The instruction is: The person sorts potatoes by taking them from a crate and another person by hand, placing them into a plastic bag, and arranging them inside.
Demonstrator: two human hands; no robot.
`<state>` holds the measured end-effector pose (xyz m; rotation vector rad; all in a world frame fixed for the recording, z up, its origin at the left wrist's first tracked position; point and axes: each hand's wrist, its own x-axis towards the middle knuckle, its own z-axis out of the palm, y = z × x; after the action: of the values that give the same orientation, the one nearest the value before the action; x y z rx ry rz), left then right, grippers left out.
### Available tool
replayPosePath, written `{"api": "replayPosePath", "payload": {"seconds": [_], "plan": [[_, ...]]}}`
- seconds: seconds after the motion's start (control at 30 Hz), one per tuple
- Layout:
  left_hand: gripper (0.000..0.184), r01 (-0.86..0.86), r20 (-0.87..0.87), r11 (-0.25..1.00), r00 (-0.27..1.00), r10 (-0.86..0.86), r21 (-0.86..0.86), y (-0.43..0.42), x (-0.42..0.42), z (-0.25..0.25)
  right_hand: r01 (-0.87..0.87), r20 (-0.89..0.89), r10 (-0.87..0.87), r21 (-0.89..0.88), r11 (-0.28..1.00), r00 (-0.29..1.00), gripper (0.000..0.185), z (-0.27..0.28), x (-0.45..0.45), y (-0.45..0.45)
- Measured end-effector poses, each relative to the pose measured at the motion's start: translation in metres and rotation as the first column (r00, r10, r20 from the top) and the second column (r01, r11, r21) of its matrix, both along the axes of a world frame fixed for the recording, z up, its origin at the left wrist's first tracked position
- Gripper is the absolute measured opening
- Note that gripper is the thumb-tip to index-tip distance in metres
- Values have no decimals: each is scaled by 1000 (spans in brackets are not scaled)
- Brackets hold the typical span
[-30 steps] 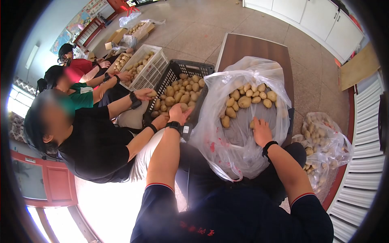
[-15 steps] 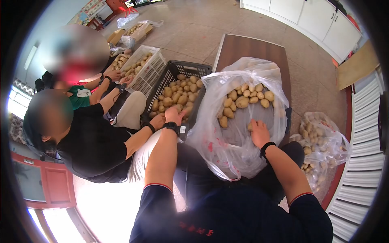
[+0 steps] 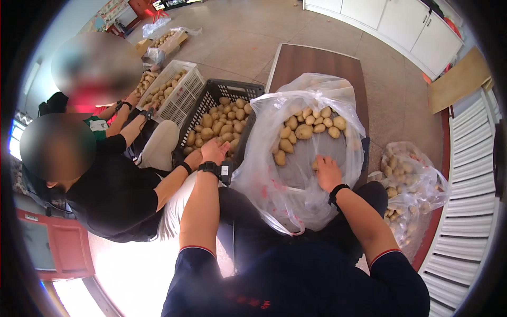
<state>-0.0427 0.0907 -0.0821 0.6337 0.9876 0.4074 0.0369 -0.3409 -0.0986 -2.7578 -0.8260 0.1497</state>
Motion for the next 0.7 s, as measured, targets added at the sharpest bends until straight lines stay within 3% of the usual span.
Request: {"api": "replayPosePath", "payload": {"seconds": [0.1,0.13,0.2,0.23,0.27,0.37,0.4,0.43,0.5,0.57,0.7], "plan": [[39,85,76,996,993,-86,14,-1,0,-1,-9,-31,9,-3,1000,999,51,3,0,1],[38,86,-16,990,996,-85,114,-9,4,3,-35,-32,35,-13,999,999,51,1,1,2],[40,165,-19,978,986,-164,125,-18,4,16,-7,-100,26,188,982,995,51,-15,7,-1],[39,216,-70,967,976,-207,139,-25,5,30,-43,-108,64,185,982,992,51,-18,9,-1],[41,329,-56,908,944,-326,261,-35,0,41,36,-160,0,218,975,987,51,-19,11,0],[36,290,-16,932,956,-293,216,-43,8,29,232,-342,-134,265,936,930,50,-10,13,8],[30,326,45,923,939,-342,202,-45,6,35,207,-350,-100,282,937,931,50,-3,13,13],[27,344,-21,928,939,-344,142,-46,13,37,280,-453,-103,343,896,886,49,6,14,16],[36,382,-81,891,924,-374,245,-63,14,52,353,-545,-91,398,847,833,48,19,19,28],[38,454,-62,857,889,-454,243,-73,17,61,491,-830,90,410,769,551,46,30,25,34],[48,628,-61,736,770,-635,253,-85,17,67,572,-849,256,506,646,462,41,64,7,71]]}}
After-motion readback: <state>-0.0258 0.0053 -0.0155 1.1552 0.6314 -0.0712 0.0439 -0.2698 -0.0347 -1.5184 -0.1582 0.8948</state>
